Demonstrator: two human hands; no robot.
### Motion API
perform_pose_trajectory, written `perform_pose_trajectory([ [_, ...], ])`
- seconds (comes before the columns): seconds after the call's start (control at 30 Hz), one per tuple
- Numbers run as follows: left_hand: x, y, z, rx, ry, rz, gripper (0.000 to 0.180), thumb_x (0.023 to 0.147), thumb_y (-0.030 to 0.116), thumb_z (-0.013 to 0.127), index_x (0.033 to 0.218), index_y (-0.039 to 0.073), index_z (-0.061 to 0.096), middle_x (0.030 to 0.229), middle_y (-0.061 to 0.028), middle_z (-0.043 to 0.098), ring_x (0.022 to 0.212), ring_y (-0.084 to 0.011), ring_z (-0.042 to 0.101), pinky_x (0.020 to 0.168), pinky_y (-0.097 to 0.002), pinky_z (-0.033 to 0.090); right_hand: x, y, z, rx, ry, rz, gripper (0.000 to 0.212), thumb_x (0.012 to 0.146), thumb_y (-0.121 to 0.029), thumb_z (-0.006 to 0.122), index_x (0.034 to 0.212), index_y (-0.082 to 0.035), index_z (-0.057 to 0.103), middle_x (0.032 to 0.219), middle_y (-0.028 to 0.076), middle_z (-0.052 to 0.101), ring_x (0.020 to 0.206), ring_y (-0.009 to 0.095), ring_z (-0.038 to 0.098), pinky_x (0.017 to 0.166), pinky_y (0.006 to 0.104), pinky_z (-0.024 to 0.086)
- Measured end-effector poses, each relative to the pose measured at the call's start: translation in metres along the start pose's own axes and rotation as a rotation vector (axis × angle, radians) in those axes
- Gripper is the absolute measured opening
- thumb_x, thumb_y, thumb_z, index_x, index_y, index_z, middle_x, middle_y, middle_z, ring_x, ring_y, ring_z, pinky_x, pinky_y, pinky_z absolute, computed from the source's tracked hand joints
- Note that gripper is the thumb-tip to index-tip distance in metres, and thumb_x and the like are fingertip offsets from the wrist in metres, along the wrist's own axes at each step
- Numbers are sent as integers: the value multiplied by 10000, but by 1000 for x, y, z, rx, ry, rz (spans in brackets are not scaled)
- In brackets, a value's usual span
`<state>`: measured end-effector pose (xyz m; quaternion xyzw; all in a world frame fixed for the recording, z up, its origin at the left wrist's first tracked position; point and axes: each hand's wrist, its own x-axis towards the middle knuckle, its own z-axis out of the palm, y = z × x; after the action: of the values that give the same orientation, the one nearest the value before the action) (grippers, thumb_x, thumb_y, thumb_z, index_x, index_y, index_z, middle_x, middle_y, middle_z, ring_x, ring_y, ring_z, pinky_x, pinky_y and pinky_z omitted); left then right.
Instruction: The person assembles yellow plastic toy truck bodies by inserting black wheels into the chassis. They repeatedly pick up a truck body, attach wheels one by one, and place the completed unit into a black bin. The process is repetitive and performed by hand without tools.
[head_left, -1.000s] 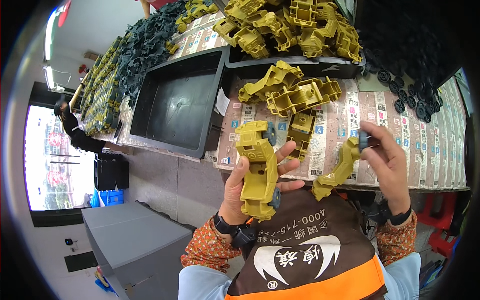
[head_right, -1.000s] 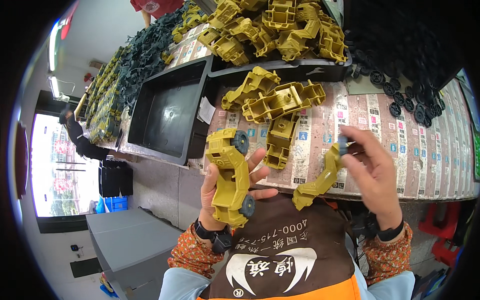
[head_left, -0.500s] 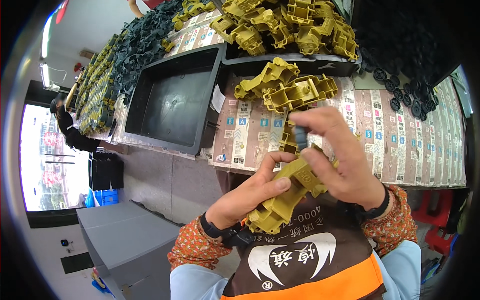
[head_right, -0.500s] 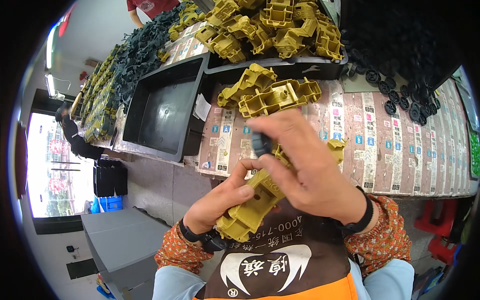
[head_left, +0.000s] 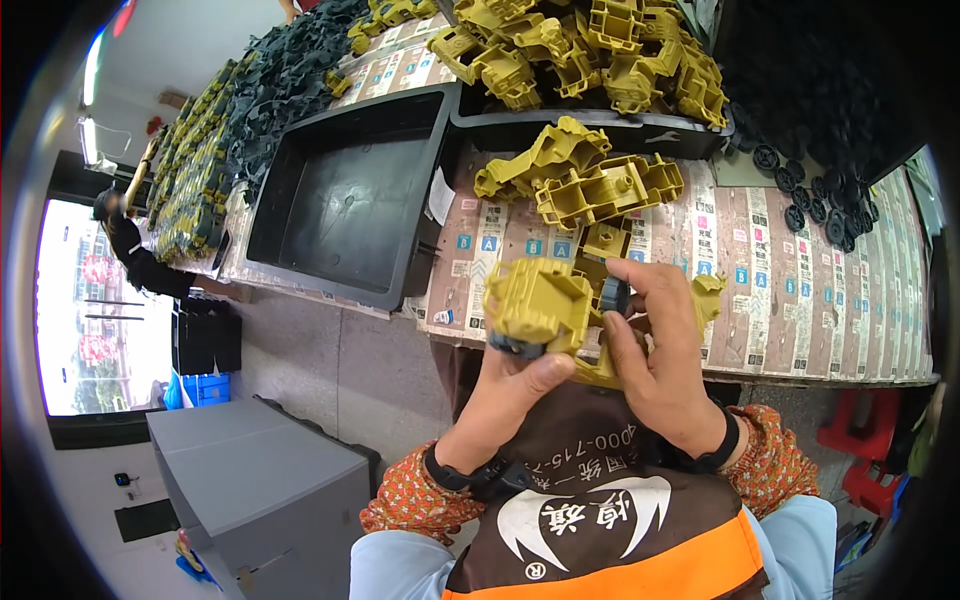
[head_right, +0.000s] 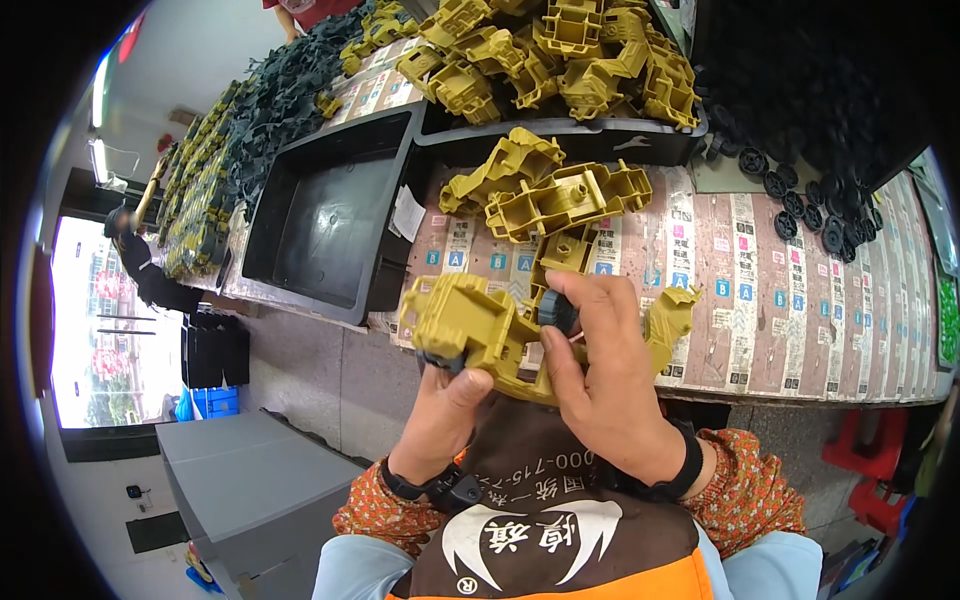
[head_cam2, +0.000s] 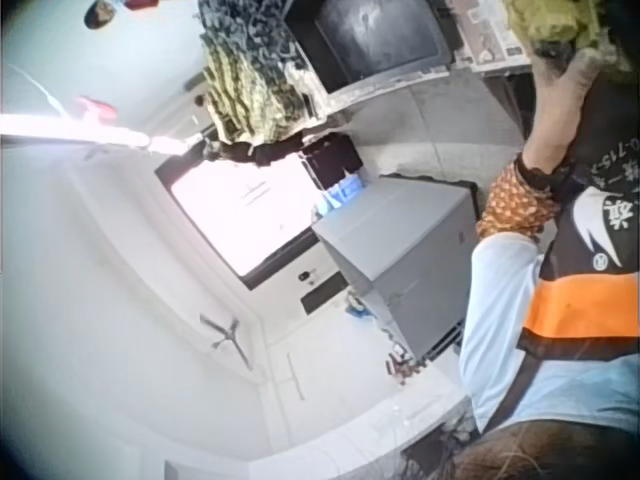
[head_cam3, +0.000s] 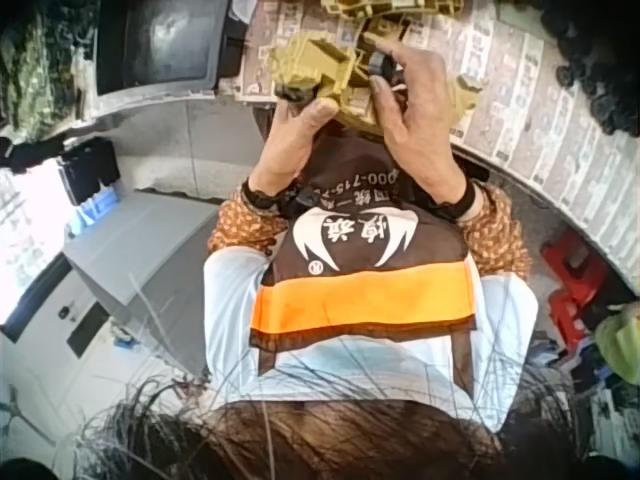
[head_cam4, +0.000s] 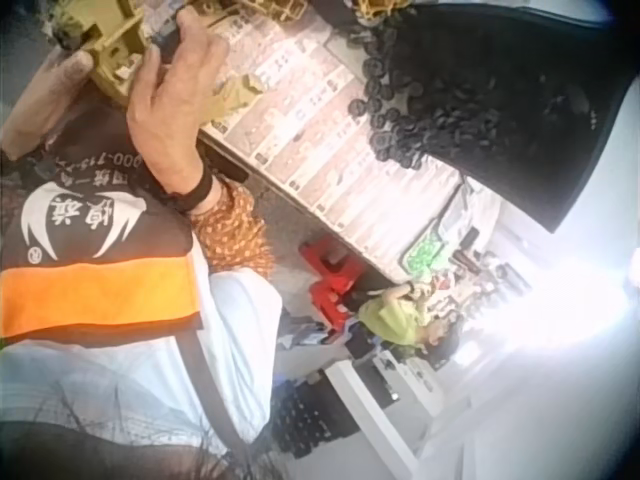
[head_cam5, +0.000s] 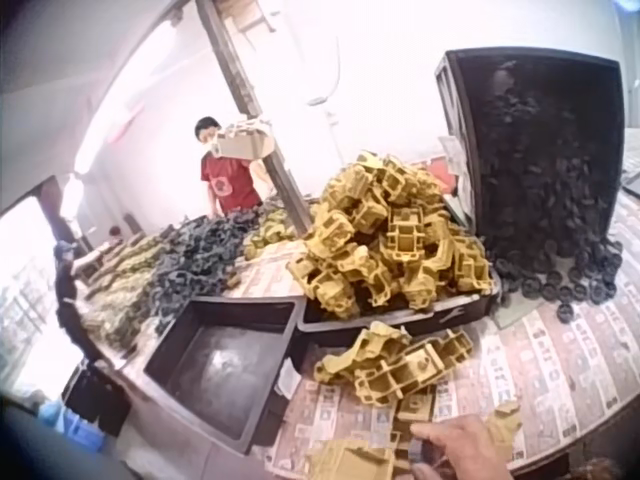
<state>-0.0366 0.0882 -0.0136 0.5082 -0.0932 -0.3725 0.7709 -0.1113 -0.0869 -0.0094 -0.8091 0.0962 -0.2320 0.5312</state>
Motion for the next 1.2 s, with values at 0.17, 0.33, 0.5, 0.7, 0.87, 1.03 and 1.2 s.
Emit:
perform_pose_trajectory([
  [0.17,5,5,5,-130,69,73,721,1033,189,634,1577,116,166,1465,-134,496,1301,-219,562,1080,-379,484,-9,-7,-1,52,-88,36,452,902,25,660,1341,-22,565,1121,160,530,946,272,590,712,328,535],
  [0.33,6,9,-1,-35,109,-21,611,1053,390,604,1509,108,311,1271,-111,617,1091,-202,669,911,-342,578,-6,-9,-6,115,-213,-40,436,927,6,668,1346,17,548,1132,124,533,889,181,629,735,282,551],
  [0.5,2,13,-16,-179,0,-278,641,1042,537,556,1463,74,420,1216,-93,648,990,-176,696,838,-320,609,6,9,-10,644,-266,344,409,1030,-41,553,1432,-4,490,1271,67,578,1081,138,643,880,299,582],
  [0.7,3,4,6,-107,6,-126,671,1034,277,658,1559,117,272,1392,-92,563,1222,-194,620,996,-352,555,12,18,-11,812,-328,420,415,1059,-74,528,1466,-21,466,1364,81,576,1160,149,622,932,307,569],
  [0.87,4,-3,4,-18,-14,-45,683,1050,198,629,1584,137,207,1429,-99,531,1267,-201,592,1036,-362,527,7,18,-11,867,-294,466,418,1057,-81,534,1465,-18,468,1392,93,556,1172,150,614,949,314,572],
  [1.03,4,-5,3,-6,22,-53,708,1050,191,628,1597,147,182,1447,-94,505,1278,-183,564,1030,-343,517,4,20,-10,863,-296,450,422,1052,-80,551,1461,-15,469,1390,95,546,1177,155,612,943,321,580],
  [1.2,3,-11,0,-16,21,-52,726,1048,184,633,1605,159,167,1447,-87,487,1279,-172,546,1032,-338,509,0,22,-9,865,-286,430,427,1046,-79,569,1455,-11,467,1374,98,547,1184,156,610,941,325,582],
])
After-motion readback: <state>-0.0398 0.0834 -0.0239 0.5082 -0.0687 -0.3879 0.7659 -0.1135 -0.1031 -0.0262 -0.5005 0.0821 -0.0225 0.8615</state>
